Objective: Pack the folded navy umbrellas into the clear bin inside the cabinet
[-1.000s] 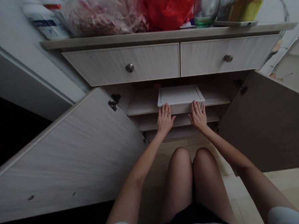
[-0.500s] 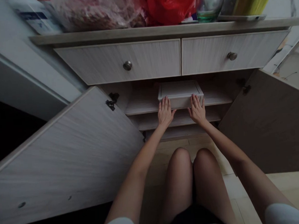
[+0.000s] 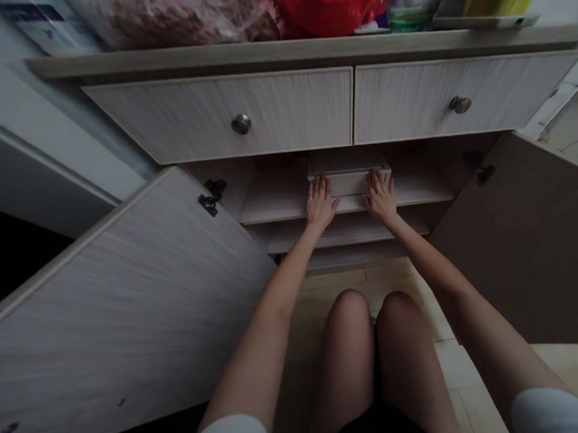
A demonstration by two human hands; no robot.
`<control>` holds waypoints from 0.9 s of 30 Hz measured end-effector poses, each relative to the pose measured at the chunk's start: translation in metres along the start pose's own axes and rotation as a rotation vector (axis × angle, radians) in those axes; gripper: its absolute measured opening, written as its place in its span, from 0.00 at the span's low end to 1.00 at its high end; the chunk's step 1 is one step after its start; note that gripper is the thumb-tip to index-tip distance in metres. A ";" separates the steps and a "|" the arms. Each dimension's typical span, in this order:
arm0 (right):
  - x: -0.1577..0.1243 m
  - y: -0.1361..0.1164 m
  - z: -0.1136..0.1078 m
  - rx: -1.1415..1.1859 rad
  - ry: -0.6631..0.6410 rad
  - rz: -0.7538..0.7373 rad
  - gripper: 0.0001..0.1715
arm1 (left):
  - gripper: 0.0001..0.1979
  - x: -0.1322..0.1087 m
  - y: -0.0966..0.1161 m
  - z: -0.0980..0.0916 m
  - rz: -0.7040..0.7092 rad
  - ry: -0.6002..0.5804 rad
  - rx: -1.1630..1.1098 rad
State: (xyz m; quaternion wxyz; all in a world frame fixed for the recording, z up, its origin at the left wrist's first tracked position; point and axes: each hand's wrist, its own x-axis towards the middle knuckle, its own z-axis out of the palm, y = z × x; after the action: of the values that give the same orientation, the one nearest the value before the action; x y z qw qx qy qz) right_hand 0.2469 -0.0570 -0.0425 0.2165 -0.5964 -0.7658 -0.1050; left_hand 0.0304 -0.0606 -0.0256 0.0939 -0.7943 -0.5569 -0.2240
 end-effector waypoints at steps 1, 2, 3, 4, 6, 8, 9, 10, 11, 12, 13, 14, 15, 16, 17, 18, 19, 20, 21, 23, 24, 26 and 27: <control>0.004 0.001 0.001 -0.002 -0.009 0.001 0.40 | 0.38 0.003 0.000 0.000 -0.001 -0.003 0.002; 0.007 0.003 0.001 -0.006 -0.020 0.003 0.40 | 0.38 0.006 -0.001 0.001 0.000 -0.007 0.004; 0.011 0.003 0.001 -0.012 -0.031 0.007 0.40 | 0.38 0.009 -0.001 0.001 0.001 -0.011 0.007; 0.014 0.004 0.001 -0.021 -0.044 0.012 0.40 | 0.38 0.012 -0.002 0.001 0.001 -0.016 0.010; 0.020 0.005 0.001 -0.040 -0.070 0.024 0.40 | 0.38 0.017 -0.004 0.002 -0.001 -0.025 0.017; 0.025 0.004 0.001 -0.054 -0.092 0.036 0.40 | 0.38 0.022 -0.005 0.003 -0.008 -0.034 0.021; 0.028 0.004 0.001 -0.056 -0.102 0.040 0.40 | 0.38 0.025 -0.006 0.003 -0.010 -0.038 0.021; 0.029 0.005 0.001 -0.057 -0.110 0.042 0.40 | 0.38 0.026 -0.008 0.004 -0.011 -0.042 0.019; 0.031 0.005 0.001 -0.056 -0.115 0.044 0.40 | 0.38 0.028 -0.009 0.005 -0.011 -0.044 0.016; 0.033 0.006 0.001 -0.054 -0.115 0.044 0.40 | 0.38 0.030 -0.010 0.006 -0.010 -0.044 0.013; 0.034 0.006 0.002 -0.051 -0.112 0.041 0.40 | 0.38 0.031 -0.010 0.007 -0.009 -0.041 0.011; 0.035 0.007 0.002 -0.048 -0.106 0.036 0.40 | 0.38 0.032 -0.011 0.008 -0.008 -0.036 0.009; 0.037 0.008 0.003 -0.046 -0.102 0.031 0.40 | 0.38 0.034 -0.012 0.009 -0.006 -0.032 0.008; 0.038 0.009 0.004 -0.045 -0.101 0.026 0.40 | 0.38 0.035 -0.012 0.011 -0.008 -0.028 0.009; 0.039 0.010 0.004 -0.046 -0.103 0.025 0.40 | 0.38 0.036 -0.013 0.012 -0.009 -0.028 0.010; 0.040 0.011 0.005 -0.048 -0.109 0.026 0.40 | 0.38 0.037 -0.013 0.013 -0.011 -0.029 0.010; 0.042 0.011 0.006 -0.050 -0.113 0.028 0.40 | 0.38 0.038 -0.014 0.013 -0.011 -0.032 0.008; 0.043 0.012 0.006 -0.053 -0.116 0.030 0.40 | 0.38 0.039 -0.014 0.014 -0.011 -0.033 0.003; 0.045 0.012 0.007 -0.055 -0.118 0.033 0.40 | 0.38 0.040 -0.015 0.014 -0.011 -0.034 -0.002; 0.048 0.012 0.008 -0.058 -0.123 0.039 0.40 | 0.38 0.042 -0.016 0.015 -0.009 -0.038 -0.008; 0.050 0.013 0.008 -0.057 -0.128 0.042 0.40 | 0.38 0.043 -0.016 0.015 -0.010 -0.041 -0.009; 0.053 0.014 0.009 -0.052 -0.139 0.048 0.40 | 0.38 0.046 -0.017 0.015 -0.012 -0.046 -0.012; 0.054 0.015 0.009 -0.047 -0.139 0.046 0.40 | 0.38 0.047 -0.017 0.014 -0.014 -0.047 -0.015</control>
State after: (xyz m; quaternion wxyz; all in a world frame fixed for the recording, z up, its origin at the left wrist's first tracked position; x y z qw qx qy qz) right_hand 0.2485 -0.0018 -0.0272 0.1512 -0.6246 -0.7624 -0.0760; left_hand 0.0317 -0.0094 -0.0185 0.0732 -0.7960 -0.5629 -0.2101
